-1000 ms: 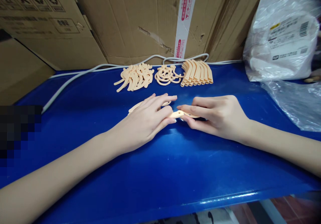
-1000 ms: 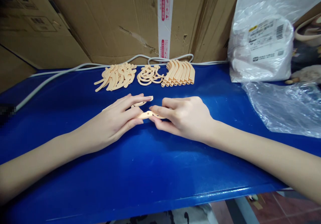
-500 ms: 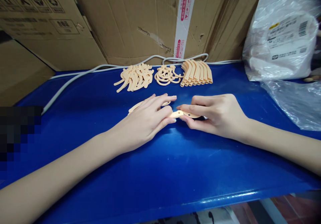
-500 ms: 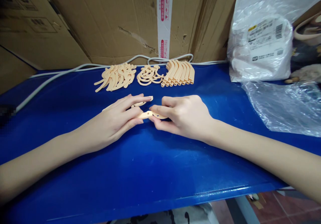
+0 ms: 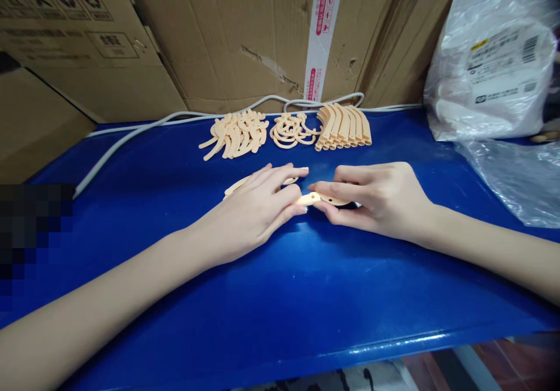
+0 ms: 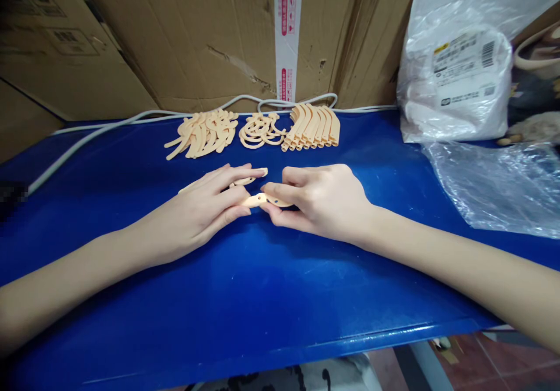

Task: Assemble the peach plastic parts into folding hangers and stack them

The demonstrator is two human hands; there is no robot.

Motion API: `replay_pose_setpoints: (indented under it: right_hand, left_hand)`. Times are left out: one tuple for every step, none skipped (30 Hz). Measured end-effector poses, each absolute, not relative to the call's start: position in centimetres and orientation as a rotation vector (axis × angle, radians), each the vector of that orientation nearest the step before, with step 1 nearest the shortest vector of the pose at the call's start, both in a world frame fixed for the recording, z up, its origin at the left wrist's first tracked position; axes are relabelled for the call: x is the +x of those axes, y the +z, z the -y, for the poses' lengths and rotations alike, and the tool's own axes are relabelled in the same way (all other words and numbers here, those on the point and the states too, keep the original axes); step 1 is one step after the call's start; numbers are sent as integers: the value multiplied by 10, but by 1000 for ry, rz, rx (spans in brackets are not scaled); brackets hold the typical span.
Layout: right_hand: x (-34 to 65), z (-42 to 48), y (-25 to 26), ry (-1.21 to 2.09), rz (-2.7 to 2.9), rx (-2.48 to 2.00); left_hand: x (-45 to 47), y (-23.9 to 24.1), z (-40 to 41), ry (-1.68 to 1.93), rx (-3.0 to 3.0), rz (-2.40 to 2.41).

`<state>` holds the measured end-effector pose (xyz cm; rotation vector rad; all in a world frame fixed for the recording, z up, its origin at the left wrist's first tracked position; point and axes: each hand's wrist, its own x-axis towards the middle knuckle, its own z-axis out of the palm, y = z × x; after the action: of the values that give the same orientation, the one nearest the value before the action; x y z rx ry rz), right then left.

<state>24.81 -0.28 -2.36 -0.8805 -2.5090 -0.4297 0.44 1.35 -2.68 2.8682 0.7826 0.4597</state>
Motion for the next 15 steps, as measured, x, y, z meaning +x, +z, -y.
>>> replay_pose_setpoints:
  right_hand:
    - [248,3,-24,-444,2511,-873]
    - [248,3,-24,-450,2511,-872]
    - [248,3,-24,-443,2510,-876]
    - [248,3,-25,-418,2509,-886]
    - [248,3,-25,-378,2509,-899]
    - [248,3,-25,-328,2508,-913]
    - [248,3,-25,-274,2503,-929]
    - [247,3,-25,-214,2499,-943]
    - [247,3,-25,-147,2493,-957]
    - [247,3,-24,-75,2488,-971]
    - [247,3,-24,2,2481,-984]
    - [247,3,-23,79,2474,-995]
    - [246,3,-22,154,2469,-1003]
    - [246,2,-22,221,2461,-1012]
    - [245,2,-21,277,2450,-1024]
  left_hand:
    - [4,-27,-13,454,2867,-788]
    - [5,-26,-13,450,2865,-792]
    - [5,-27,-13,447,2864,-795]
    - [5,-27,-13,446,2864,-796]
    - [5,-27,-13,447,2864,-797]
    - [5,-27,-13,451,2865,-797]
    - [5,-27,-13,456,2865,-796]
    - [5,-27,-14,463,2865,-795]
    - [5,-27,-14,470,2864,-794]
    - [5,-27,-14,478,2862,-792]
    - [5,-27,-14,482,2861,-788]
    - [5,-27,-14,486,2860,-785]
    - [5,-27,-14,491,2857,-784]
    - [5,-27,-13,496,2853,-784]
    - [6,-27,-13,499,2849,-783]
